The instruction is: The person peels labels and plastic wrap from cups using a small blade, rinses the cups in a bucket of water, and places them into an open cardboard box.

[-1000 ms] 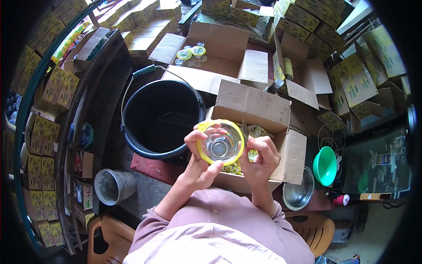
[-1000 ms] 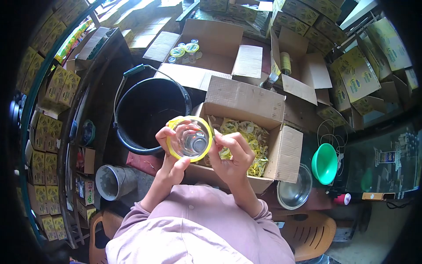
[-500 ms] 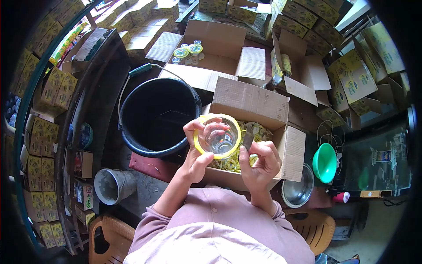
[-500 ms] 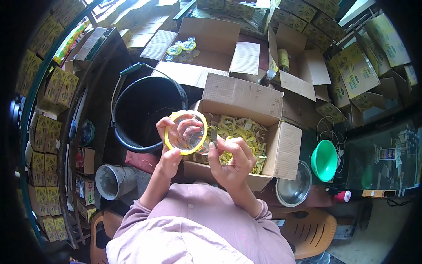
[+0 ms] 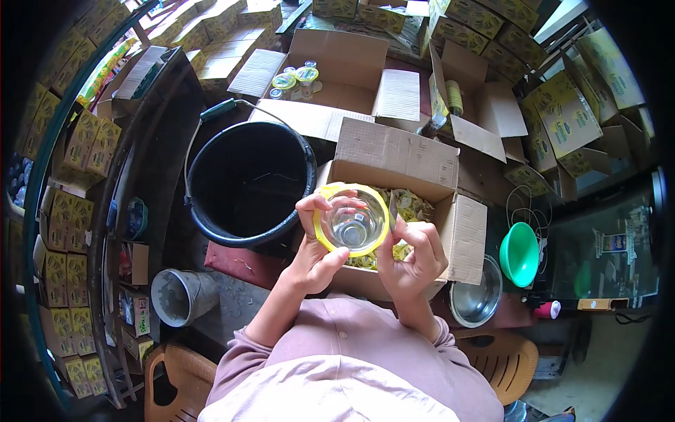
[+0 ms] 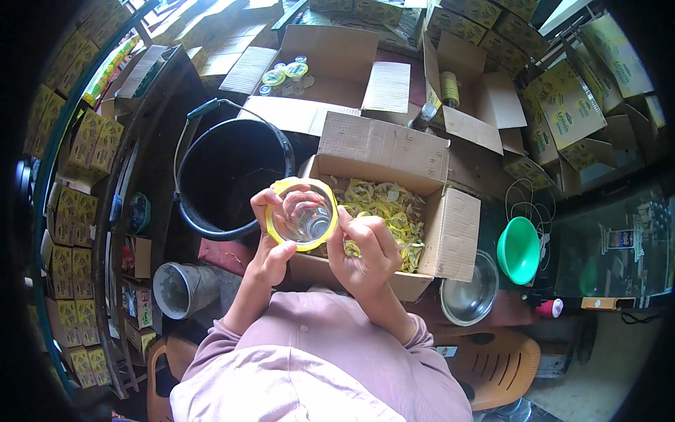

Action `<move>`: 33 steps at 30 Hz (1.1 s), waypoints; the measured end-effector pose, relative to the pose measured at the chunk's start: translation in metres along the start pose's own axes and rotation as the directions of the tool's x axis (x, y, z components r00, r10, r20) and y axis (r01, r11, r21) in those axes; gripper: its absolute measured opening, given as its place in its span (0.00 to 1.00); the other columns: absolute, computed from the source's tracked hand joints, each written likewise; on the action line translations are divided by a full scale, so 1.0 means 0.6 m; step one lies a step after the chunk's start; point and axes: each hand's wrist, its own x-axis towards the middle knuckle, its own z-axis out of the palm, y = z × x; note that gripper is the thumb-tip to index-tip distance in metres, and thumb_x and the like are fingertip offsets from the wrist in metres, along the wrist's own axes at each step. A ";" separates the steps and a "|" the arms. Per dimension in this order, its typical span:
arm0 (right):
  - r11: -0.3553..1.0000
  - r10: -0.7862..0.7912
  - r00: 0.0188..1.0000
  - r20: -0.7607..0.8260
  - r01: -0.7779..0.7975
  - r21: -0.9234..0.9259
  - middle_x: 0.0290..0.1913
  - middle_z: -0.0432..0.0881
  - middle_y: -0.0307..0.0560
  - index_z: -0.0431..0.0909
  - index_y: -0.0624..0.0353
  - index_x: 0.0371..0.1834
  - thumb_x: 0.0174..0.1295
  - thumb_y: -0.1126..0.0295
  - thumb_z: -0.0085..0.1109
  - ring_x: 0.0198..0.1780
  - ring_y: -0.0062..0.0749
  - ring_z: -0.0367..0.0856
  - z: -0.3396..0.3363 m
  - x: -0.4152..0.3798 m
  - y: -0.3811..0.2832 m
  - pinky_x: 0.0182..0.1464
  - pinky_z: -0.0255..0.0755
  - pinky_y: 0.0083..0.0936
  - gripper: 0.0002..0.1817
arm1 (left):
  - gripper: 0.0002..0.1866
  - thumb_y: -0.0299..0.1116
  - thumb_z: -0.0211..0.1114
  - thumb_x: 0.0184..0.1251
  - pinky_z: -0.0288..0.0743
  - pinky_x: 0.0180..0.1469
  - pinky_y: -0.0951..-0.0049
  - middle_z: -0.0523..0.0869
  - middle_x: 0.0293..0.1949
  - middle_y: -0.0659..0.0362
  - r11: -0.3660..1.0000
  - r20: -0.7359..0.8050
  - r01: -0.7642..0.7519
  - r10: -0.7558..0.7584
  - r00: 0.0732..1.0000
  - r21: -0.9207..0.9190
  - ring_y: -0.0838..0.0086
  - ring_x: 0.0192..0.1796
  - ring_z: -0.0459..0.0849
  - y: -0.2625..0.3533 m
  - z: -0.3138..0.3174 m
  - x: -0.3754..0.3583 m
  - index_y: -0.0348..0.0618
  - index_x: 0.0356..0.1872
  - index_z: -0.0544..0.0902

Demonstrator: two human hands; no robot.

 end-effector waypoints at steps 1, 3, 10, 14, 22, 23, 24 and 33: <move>1.000 -0.001 1.000 0.000 0.001 0.002 0.22 0.75 0.43 0.79 0.61 0.31 0.40 0.84 0.64 0.21 0.24 0.75 0.000 0.001 0.001 0.23 0.70 0.17 0.12 | 0.29 0.30 0.55 0.50 0.60 0.61 0.61 0.62 0.54 0.43 1.000 0.017 0.004 -0.005 1.000 0.023 0.62 0.57 0.67 0.001 -0.002 -0.002 0.48 0.51 0.47; 0.998 0.028 0.999 0.025 -0.030 0.060 0.22 0.75 0.42 0.79 0.62 0.30 0.40 0.84 0.64 0.21 0.23 0.75 -0.001 0.006 0.003 0.23 0.70 0.16 0.12 | 0.30 0.29 0.54 0.49 0.60 0.60 0.61 0.62 0.54 0.43 1.000 0.027 0.019 -0.020 0.999 0.025 0.62 0.57 0.67 0.003 -0.003 -0.005 0.49 0.50 0.47; 0.968 0.112 0.988 0.108 -0.133 0.213 0.25 0.73 0.42 0.76 0.64 0.32 0.43 0.85 0.61 0.26 0.21 0.72 -0.009 -0.008 0.013 0.28 0.65 0.15 0.11 | 0.29 0.28 0.53 0.47 0.60 0.61 0.61 0.62 0.53 0.44 0.996 0.016 0.065 -0.064 0.998 -0.057 0.63 0.57 0.67 0.004 -0.003 -0.004 0.49 0.50 0.48; 0.967 0.135 0.988 0.082 -0.149 0.206 0.23 0.74 0.42 0.77 0.63 0.29 0.42 0.85 0.63 0.22 0.22 0.73 -0.011 -0.005 0.014 0.25 0.68 0.16 0.10 | 0.29 0.28 0.53 0.47 0.60 0.61 0.62 0.63 0.54 0.45 0.995 0.079 0.098 -0.099 0.992 0.017 0.63 0.57 0.67 0.013 -0.006 -0.001 0.48 0.49 0.48; 0.974 0.129 0.985 0.112 -0.147 0.174 0.24 0.73 0.41 0.76 0.63 0.31 0.42 0.84 0.62 0.25 0.22 0.72 -0.010 0.001 0.012 0.27 0.65 0.15 0.11 | 0.28 0.31 0.54 0.49 0.61 0.61 0.61 0.62 0.55 0.44 0.994 0.099 0.103 -0.101 0.990 -0.021 0.62 0.57 0.68 0.009 -0.011 -0.003 0.48 0.49 0.50; 0.972 0.113 0.987 0.114 -0.134 0.191 0.24 0.73 0.42 0.77 0.63 0.31 0.42 0.84 0.62 0.25 0.22 0.72 -0.010 0.002 0.014 0.27 0.65 0.15 0.11 | 0.28 0.31 0.54 0.49 0.61 0.61 0.61 0.62 0.55 0.44 0.995 0.103 0.100 -0.097 0.990 -0.025 0.62 0.57 0.69 0.007 -0.011 -0.004 0.48 0.49 0.50; 0.971 0.098 0.988 0.116 -0.120 0.208 0.24 0.73 0.42 0.77 0.63 0.31 0.42 0.85 0.62 0.25 0.22 0.72 -0.010 0.003 0.017 0.27 0.65 0.16 0.11 | 0.28 0.32 0.54 0.49 0.61 0.60 0.62 0.62 0.55 0.44 0.993 0.112 0.106 -0.101 0.989 -0.043 0.62 0.56 0.69 0.007 -0.011 -0.004 0.47 0.50 0.50; 0.958 0.063 0.988 0.138 -0.098 0.269 0.23 0.76 0.43 0.79 0.63 0.30 0.42 0.85 0.63 0.22 0.21 0.75 -0.014 0.008 0.026 0.23 0.69 0.14 0.11 | 0.31 0.40 0.58 0.52 0.63 0.59 0.65 0.67 0.52 0.46 0.968 0.200 0.189 -0.155 0.967 -0.165 0.64 0.55 0.70 0.011 -0.021 0.002 0.47 0.52 0.50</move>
